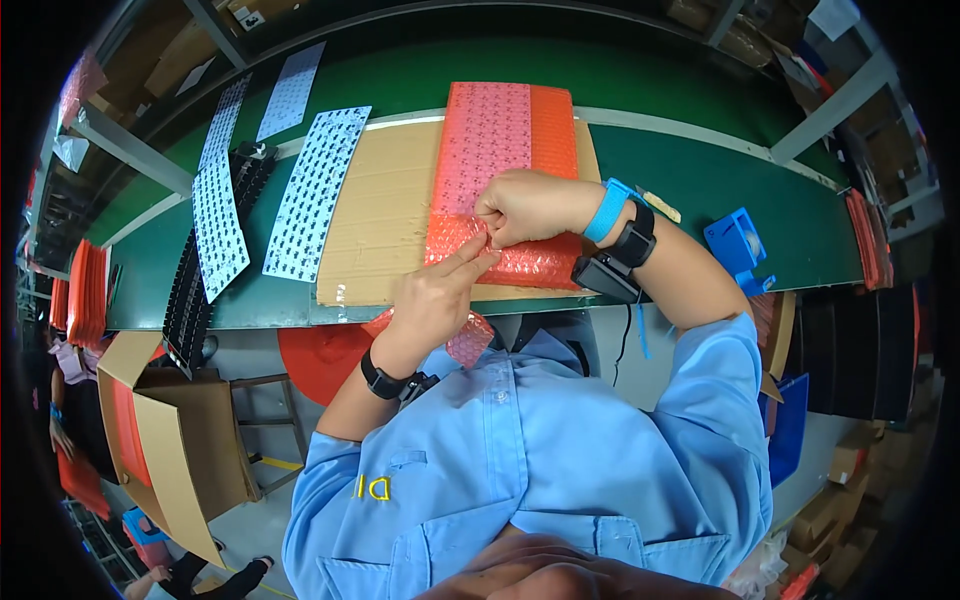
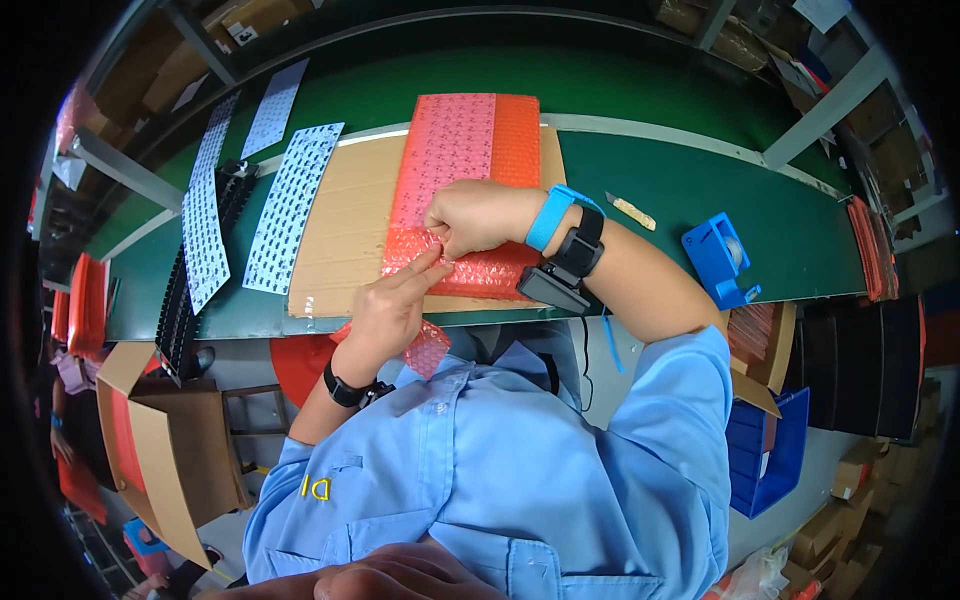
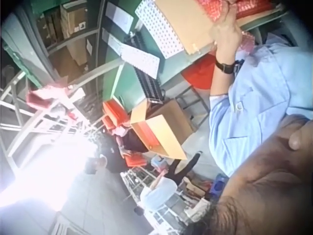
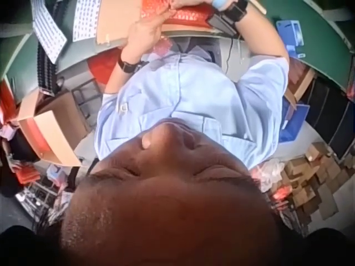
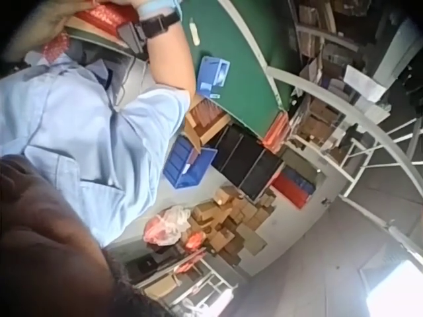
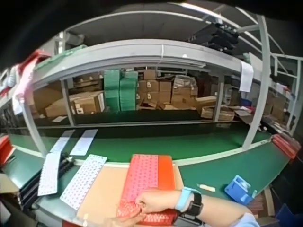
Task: The person packages circuit boards by hand, placing them one at a time into a red bubble wrap sleeve. They then fold the sleeve over the stack of boards and secure the package with tape.
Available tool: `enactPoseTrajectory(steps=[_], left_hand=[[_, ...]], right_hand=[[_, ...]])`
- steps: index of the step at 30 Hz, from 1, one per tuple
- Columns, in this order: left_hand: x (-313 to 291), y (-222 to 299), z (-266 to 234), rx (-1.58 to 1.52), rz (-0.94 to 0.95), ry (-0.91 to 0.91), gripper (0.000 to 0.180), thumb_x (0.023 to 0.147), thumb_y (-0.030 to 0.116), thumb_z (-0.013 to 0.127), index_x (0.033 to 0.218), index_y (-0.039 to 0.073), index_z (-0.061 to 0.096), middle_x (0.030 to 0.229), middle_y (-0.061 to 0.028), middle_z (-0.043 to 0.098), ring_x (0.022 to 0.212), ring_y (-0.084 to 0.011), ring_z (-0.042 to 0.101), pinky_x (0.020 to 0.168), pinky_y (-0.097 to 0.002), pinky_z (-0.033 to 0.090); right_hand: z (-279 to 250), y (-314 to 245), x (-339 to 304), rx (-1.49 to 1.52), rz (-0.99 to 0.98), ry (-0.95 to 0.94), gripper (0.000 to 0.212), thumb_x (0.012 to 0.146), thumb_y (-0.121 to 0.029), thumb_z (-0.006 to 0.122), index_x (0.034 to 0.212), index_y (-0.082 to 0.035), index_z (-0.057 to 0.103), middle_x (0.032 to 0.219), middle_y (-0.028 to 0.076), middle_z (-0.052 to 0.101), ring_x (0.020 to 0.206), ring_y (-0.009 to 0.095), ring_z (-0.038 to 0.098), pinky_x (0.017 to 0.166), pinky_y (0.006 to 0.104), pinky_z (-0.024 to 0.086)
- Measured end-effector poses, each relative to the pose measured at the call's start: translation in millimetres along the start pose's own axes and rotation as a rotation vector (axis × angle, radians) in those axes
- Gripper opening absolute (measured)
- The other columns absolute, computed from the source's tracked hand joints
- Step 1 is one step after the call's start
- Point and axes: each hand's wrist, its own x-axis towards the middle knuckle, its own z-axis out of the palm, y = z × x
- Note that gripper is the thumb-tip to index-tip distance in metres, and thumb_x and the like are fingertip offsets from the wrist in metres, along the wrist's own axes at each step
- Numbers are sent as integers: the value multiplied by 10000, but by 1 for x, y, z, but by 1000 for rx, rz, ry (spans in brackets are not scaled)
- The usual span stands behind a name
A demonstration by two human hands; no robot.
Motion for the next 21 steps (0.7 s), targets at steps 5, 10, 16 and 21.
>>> enactPoseTrajectory(steps=[5,10,16,21], left_hand=[[1,0,4,71,4,4,378,785,15,608,1095,176,750,1197,-47,705,705,-205,718,544,-329,565],[3,1,2,70,-11,1,381,777,6,599,1083,173,753,1192,-40,708,706,-202,720,548,-328,568],[6,7,-4,34,-4,-31,305,788,164,717,1091,171,747,1214,-21,698,776,-182,724,595,-328,580],[-11,-4,11,51,21,42,550,667,299,851,1181,164,709,1312,-76,641,816,-206,730,630,-310,582]], right_hand=[[-18,-24,9,-402,158,-75,383,671,-357,844,698,-38,635,647,132,622,682,311,657,579,432,489],[-55,-9,32,-623,409,-250,635,584,-568,862,875,-15,749,795,137,723,823,316,712,688,412,563],[-105,145,40,-415,604,250,706,691,-629,795,1007,-3,721,1009,191,710,975,318,684,793,398,547],[-77,133,84,-106,632,333,766,767,-646,725,1182,-6,660,1162,204,673,1097,318,640,946,370,487]])
